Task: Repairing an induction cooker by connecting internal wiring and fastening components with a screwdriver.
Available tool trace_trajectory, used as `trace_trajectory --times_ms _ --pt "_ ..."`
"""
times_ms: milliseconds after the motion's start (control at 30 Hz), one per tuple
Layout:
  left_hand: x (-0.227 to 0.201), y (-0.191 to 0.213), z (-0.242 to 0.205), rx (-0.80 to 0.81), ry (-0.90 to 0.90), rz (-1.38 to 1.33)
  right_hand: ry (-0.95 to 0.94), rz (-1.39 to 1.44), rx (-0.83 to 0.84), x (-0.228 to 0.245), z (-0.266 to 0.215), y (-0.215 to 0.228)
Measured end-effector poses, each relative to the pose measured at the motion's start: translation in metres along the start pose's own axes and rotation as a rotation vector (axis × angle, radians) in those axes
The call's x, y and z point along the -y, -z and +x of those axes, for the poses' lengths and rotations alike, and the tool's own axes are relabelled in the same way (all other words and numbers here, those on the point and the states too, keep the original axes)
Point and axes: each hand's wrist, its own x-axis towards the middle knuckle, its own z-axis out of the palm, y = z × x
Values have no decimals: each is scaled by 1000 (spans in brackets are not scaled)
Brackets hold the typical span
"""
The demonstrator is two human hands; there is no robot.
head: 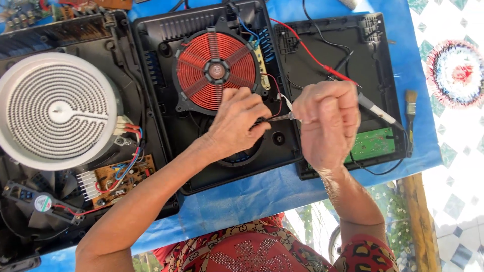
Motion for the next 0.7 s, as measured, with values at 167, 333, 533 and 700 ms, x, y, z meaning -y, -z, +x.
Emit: trace_trajectory --times_ms 167,333,533,700 --pt "1 21 2 79 19 16 41 -212 34 30 6 22" --pt "-8 23 -1 129 -59 112 -87 -575 402 38 5 29" --pt "-7 34 -9 159 -107 264 -72 -771 537 29 -3 31" --pt "3 67 -20 215 29 295 -82 -703 495 21 -6 42"
